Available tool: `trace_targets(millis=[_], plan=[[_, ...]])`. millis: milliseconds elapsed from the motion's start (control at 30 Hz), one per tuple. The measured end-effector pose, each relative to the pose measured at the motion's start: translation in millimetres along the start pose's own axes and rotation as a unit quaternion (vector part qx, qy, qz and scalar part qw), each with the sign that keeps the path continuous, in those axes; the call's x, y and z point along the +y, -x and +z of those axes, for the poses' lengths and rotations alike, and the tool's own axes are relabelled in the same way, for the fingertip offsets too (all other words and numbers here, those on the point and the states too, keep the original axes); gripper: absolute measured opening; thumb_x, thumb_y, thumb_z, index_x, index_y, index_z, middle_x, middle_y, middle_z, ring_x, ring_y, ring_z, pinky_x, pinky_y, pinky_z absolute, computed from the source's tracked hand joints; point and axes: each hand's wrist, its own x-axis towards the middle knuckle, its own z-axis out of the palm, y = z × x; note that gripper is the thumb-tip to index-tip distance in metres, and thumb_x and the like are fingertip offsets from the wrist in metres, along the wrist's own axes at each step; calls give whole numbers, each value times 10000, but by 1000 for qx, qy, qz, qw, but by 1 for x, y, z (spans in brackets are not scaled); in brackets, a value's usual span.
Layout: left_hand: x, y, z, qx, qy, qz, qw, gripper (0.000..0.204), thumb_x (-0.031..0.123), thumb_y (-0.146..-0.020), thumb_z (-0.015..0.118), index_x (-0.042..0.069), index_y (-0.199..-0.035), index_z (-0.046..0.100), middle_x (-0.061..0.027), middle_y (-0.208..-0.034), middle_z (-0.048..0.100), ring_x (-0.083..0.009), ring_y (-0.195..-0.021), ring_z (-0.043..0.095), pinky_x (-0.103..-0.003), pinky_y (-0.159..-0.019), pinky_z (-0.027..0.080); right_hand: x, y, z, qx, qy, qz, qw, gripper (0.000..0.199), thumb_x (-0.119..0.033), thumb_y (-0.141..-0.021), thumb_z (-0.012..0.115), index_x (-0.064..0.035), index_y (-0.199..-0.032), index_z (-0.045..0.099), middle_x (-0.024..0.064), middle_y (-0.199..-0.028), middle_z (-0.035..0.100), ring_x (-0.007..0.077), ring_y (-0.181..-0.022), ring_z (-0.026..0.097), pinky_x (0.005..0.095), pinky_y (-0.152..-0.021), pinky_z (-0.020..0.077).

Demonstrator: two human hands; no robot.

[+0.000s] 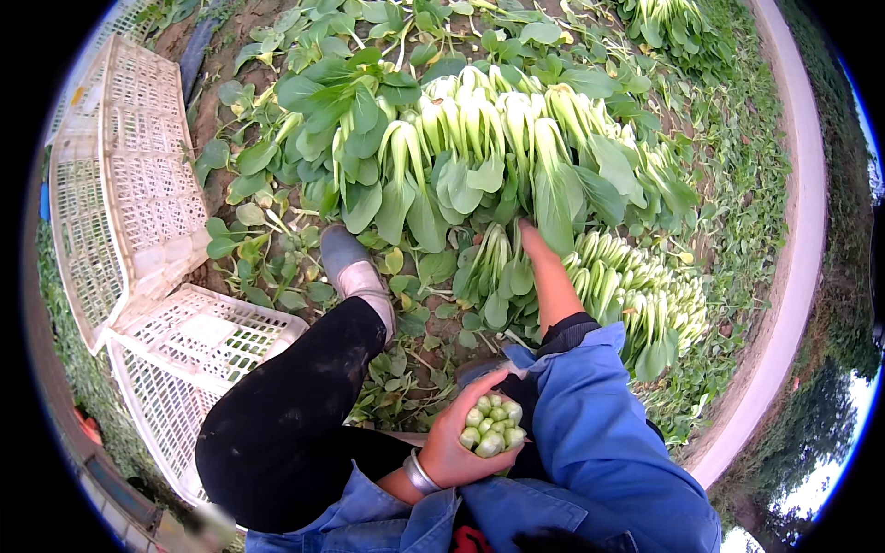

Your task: The person gathers small green vegetables from a pile on the ground, aligns them into a bunch, and secures them with a red rubber band. The person then places the completed bundle into a nearby white plastic crate.

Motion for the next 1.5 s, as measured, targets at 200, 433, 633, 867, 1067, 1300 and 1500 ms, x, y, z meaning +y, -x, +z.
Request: trace_targets(millis=[200,433,633,867,1067,1300,1500], plan=[[6,-3,4,-5,-19,-15,1000,960,16,-722,877,22,-1546,385,-88,-1163,664,-150,-1082,639,-326,-977,520,-42,16,0,-69,69,25,995,620,-319,-989,544,53,-1480,474,244,-1464,558,366,-1372,509,411,-1171,357],[1,1,2,30,-42,-7,999,933,56,-727,877,34,-1535,410,-81,-1158,670,-153,-1084,641,-329,-988,519,-100,97,-54,-91,-286,57,952,555,-356,-925,652,25,-1319,567,183,-1165,702,351,-1088,679,460,-994,512],[11,3,8,-13,-77,-18,997,929,82,-726,884,37,-1528,417,-84,-1209,677,-155,-1108,643,-338,-1018,510,-109,103,-41,37,225,-38,973,613,-519,-705,866,-24,-1030,703,236,-1009,720,452,-931,694,472,-841,561],[2,0,-1,113,-175,127,970,826,117,-662,897,47,-1405,543,-244,-1564,429,-337,-1448,452,-444,-1172,368,-145,192,-126,-161,-182,-52,969,341,-212,-787,888,-47,-1055,756,60,-1027,691,184,-928,670,312,-835,516],[17,13,14,-64,-62,189,978,726,143,-643,911,78,-1303,615,-196,-1481,482,-301,-1372,501,-422,-1134,399,-204,327,-224,-210,-404,-99,885,370,-111,-869,831,-63,-1205,683,1,-1006,605,100,-901,577,260,-818,467],[39,57,47,-101,-201,274,935,724,156,-647,918,75,-1301,617,-168,-1418,519,-322,-1316,529,-427,-1108,423,-200,410,-248,38,-255,-288,922,348,-110,-919,748,-66,-1262,713,101,-1185,626,206,-1144,591,332,-1004,457],[39,94,53,-127,-260,305,907,778,176,-649,952,50,-1328,594,-153,-1446,497,-295,-1346,504,-424,-1148,379,-204,447,-244,-122,-498,-243,824,277,-99,-993,662,-5,-1252,637,135,-1339,655,208,-1229,616,376,-1081,465]])
